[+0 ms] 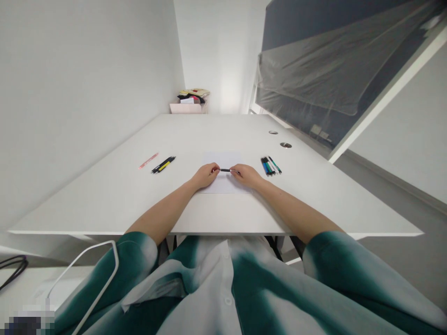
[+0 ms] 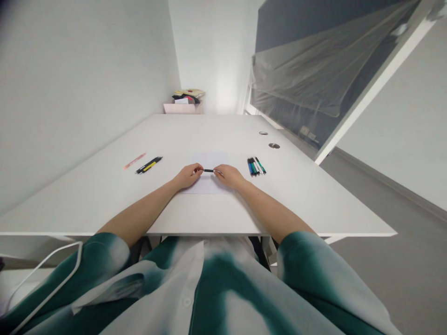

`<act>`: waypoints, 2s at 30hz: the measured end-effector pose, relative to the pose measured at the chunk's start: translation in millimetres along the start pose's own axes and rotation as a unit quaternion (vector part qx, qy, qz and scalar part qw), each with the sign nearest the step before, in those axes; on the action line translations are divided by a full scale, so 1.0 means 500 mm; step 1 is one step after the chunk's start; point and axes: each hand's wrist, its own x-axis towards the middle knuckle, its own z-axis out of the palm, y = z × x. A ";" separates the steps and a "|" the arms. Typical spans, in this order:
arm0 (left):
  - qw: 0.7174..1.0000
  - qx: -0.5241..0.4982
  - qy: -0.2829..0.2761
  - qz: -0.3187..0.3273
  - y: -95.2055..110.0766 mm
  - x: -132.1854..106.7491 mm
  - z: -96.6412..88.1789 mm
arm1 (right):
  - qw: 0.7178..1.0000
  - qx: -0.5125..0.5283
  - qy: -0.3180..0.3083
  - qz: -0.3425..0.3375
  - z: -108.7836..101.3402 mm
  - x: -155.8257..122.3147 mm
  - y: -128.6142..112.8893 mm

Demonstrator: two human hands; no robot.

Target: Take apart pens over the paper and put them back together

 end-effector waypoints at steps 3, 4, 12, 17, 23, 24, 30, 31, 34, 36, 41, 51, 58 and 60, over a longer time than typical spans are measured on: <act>1.000 0.018 -0.008 -0.003 -0.001 0.004 0.001 | 1.000 -0.009 0.005 -0.003 -0.001 0.002 -0.001; 1.000 0.026 -0.013 -0.002 -0.002 0.005 0.002 | 1.000 -0.009 0.007 -0.002 -0.001 0.002 -0.001; 1.000 0.007 -0.010 -0.005 -0.005 0.003 0.003 | 1.000 -0.008 -0.004 0.016 0.000 0.003 -0.001; 1.000 -0.011 0.006 0.007 -0.003 -0.002 0.000 | 1.000 -0.009 0.001 0.014 0.002 0.004 0.002; 1.000 0.003 0.000 -0.001 -0.005 0.003 0.003 | 1.000 -0.006 0.006 0.019 -0.001 0.003 0.000; 1.000 0.007 -0.002 -0.002 -0.005 0.004 0.004 | 1.000 -0.007 0.007 0.019 -0.002 0.003 -0.002; 0.999 0.031 -0.016 0.003 -0.009 0.007 0.004 | 0.999 -0.041 0.002 -0.001 -0.004 0.001 -0.006; 0.999 0.030 -0.018 0.000 -0.009 0.007 0.003 | 0.999 -0.047 0.000 -0.003 -0.004 0.001 -0.006; 1.000 0.009 -0.012 -0.005 -0.008 0.003 0.002 | 0.998 -0.056 -0.004 -0.005 -0.004 0.001 -0.006; 1.000 -0.007 -0.003 0.000 -0.007 0.001 0.002 | 0.998 -0.056 -0.004 -0.004 -0.005 0.002 -0.006; 1.000 0.001 -0.001 0.010 -0.007 0.000 0.002 | 0.999 -0.050 0.000 -0.003 -0.004 0.002 -0.006; 1.000 0.014 -0.006 -0.008 -0.007 0.003 0.002 | 0.999 -0.044 -0.001 0.002 -0.004 0.001 -0.004; 1.000 -0.020 0.010 -0.006 -0.015 0.006 0.010 | 0.999 -0.047 0.002 0.003 0.000 0.004 -0.005; 1.000 -0.018 0.015 -0.003 -0.018 0.008 0.013 | 0.999 -0.046 0.006 -0.001 0.000 0.004 -0.005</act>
